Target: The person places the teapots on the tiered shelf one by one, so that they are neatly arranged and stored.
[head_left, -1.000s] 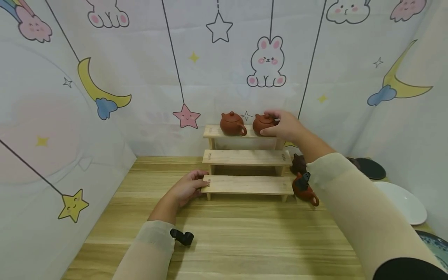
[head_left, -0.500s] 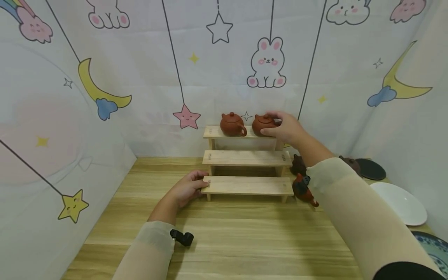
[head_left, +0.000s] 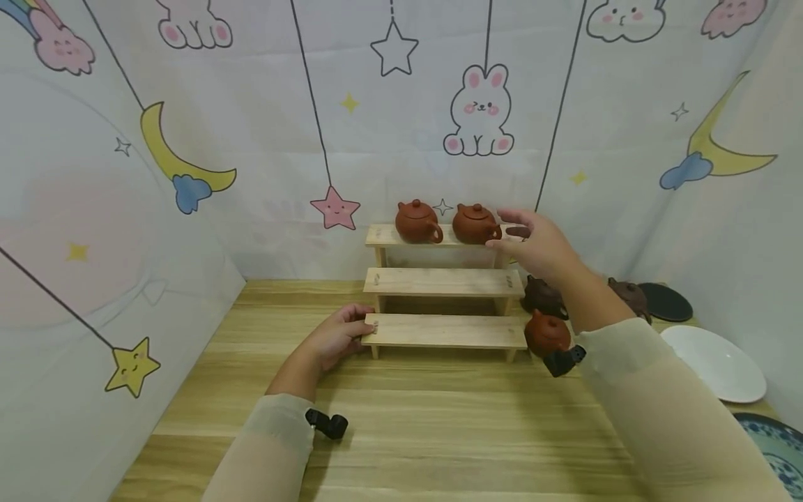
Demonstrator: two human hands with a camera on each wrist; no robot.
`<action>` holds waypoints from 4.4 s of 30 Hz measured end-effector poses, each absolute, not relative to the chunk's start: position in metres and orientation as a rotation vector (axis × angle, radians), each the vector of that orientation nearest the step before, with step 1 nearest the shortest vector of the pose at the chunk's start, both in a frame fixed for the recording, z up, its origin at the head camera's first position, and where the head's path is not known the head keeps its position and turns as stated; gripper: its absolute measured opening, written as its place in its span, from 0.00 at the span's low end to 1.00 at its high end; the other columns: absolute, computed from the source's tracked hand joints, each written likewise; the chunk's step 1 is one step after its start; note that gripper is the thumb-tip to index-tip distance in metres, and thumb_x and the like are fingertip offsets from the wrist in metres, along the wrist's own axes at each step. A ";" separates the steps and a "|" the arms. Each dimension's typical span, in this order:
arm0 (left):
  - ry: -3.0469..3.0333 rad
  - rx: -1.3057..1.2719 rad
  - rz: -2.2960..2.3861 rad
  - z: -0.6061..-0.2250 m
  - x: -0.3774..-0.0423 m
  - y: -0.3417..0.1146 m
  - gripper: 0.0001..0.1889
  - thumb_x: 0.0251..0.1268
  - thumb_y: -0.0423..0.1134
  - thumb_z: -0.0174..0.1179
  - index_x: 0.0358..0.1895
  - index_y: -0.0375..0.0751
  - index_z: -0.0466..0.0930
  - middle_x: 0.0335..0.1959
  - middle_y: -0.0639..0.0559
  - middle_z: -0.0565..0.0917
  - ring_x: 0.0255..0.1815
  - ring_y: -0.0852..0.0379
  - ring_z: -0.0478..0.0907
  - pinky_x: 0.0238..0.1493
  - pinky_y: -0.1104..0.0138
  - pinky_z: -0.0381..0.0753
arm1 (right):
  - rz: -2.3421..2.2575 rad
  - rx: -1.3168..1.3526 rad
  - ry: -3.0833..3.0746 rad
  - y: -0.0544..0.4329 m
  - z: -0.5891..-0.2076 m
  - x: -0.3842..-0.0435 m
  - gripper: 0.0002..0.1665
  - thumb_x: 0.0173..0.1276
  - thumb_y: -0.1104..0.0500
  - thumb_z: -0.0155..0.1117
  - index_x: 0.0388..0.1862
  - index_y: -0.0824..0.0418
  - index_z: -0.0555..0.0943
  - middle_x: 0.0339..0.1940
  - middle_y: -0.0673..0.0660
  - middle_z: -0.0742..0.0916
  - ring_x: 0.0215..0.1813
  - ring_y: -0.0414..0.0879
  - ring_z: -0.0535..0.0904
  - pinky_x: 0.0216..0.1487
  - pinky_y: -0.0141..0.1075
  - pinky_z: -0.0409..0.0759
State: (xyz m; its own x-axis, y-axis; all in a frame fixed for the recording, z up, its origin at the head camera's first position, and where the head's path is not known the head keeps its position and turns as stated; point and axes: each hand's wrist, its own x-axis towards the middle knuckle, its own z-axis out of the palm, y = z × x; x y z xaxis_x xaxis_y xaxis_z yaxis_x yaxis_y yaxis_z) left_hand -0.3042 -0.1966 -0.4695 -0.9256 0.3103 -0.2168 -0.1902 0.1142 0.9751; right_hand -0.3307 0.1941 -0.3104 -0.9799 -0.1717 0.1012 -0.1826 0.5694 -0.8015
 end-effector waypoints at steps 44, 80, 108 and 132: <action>2.028 0.125 1.867 -0.467 -0.305 -0.198 0.28 0.78 0.33 0.58 0.76 0.33 0.66 0.71 0.41 0.71 0.59 0.53 0.79 0.55 0.62 0.86 | 1.407 0.094 -2.963 0.286 -0.433 -0.249 0.56 0.71 0.41 0.76 0.87 0.61 0.60 0.82 0.73 0.68 0.80 0.73 0.67 0.68 0.61 0.81; 2.027 0.130 1.860 -0.470 -0.306 -0.198 0.28 0.78 0.33 0.58 0.77 0.33 0.65 0.74 0.38 0.69 0.62 0.49 0.79 0.58 0.59 0.86 | 1.361 0.066 -2.978 0.291 -0.437 -0.248 0.58 0.69 0.39 0.77 0.87 0.58 0.59 0.77 0.74 0.73 0.72 0.70 0.76 0.47 0.38 0.85; 2.021 0.117 1.868 -0.469 -0.306 -0.196 0.27 0.78 0.33 0.57 0.75 0.33 0.66 0.73 0.38 0.70 0.62 0.49 0.79 0.57 0.60 0.86 | 1.540 0.434 -2.856 0.163 -0.356 -0.254 0.50 0.65 0.45 0.81 0.83 0.46 0.68 0.73 0.59 0.81 0.72 0.59 0.80 0.62 0.50 0.86; 2.022 0.126 1.869 -0.468 -0.305 -0.198 0.25 0.78 0.33 0.57 0.74 0.34 0.67 0.68 0.43 0.73 0.55 0.55 0.80 0.53 0.62 0.86 | 1.470 0.507 -2.892 0.073 -0.359 -0.332 0.47 0.68 0.48 0.79 0.83 0.47 0.70 0.76 0.57 0.80 0.76 0.56 0.76 0.69 0.52 0.81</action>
State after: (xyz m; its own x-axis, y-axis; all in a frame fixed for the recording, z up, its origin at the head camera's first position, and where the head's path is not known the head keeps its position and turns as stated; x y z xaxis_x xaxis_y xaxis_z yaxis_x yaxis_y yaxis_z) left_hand -0.3048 -0.1977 -0.4684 -0.9227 0.3196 -0.2156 -0.1899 0.1098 0.9756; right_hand -0.3318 0.0730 -0.3587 -0.9426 -0.3338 0.0133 -0.2075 0.5538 -0.8064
